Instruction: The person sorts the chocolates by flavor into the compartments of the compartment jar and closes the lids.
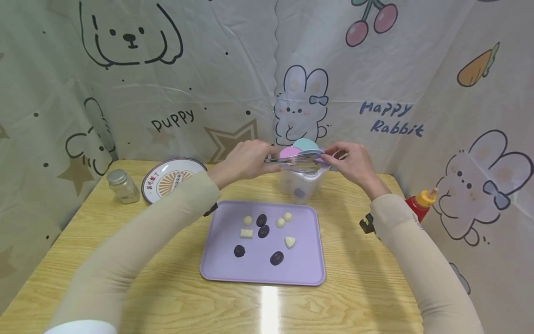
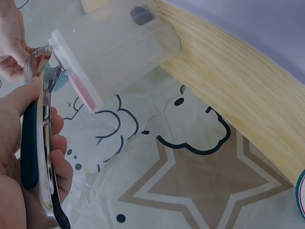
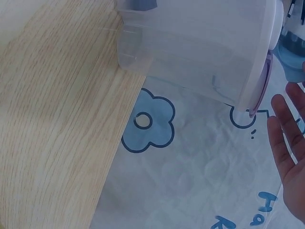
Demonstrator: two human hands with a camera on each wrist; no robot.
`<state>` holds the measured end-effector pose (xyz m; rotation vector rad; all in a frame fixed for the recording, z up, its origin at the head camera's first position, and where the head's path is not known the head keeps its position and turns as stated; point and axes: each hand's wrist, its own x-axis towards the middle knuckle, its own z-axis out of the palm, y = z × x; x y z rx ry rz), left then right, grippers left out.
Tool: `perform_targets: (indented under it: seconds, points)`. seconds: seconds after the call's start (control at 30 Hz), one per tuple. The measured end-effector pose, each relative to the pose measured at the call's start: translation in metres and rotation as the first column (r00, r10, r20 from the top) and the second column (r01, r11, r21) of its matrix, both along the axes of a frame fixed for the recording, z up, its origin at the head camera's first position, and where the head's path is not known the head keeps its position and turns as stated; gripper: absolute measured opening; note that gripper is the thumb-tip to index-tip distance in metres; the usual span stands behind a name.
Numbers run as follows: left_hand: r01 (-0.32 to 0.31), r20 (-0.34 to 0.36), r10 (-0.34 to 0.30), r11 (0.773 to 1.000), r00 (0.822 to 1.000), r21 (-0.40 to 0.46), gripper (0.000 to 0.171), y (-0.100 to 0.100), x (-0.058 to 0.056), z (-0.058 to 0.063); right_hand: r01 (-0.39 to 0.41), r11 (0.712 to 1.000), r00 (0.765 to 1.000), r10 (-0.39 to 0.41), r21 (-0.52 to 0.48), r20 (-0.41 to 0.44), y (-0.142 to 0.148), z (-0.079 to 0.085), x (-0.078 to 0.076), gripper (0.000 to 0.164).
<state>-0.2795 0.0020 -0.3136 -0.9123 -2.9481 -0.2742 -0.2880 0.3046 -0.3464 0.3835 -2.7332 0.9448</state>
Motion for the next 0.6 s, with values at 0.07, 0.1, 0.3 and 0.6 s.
perform_targets:
  seconds: [0.07,0.1,0.3,0.6]
  points:
    - [-0.007,0.003,0.007,1.0,1.0,0.003,0.043,-0.004,0.002,0.0,0.001,1.0,1.0,-0.001,-0.002,0.005,0.0,0.0,0.001,0.027]
    - [-0.012,0.004,0.012,1.0,1.0,0.006,0.043,-0.006,0.004,0.001,0.001,1.0,1.0,-0.001,-0.002,0.007,-0.001,0.0,0.001,0.027]
    - [-0.018,0.003,0.018,0.999,1.0,0.027,0.047,-0.025,0.015,0.002,-0.003,1.0,1.0,0.003,-0.001,0.004,0.0,0.0,0.001,0.027]
    - [0.034,-0.026,-0.033,0.997,0.999,0.068,0.043,-0.074,0.044,-0.013,-0.008,1.0,1.0,0.008,-0.004,-0.002,0.001,-0.001,0.001,0.026]
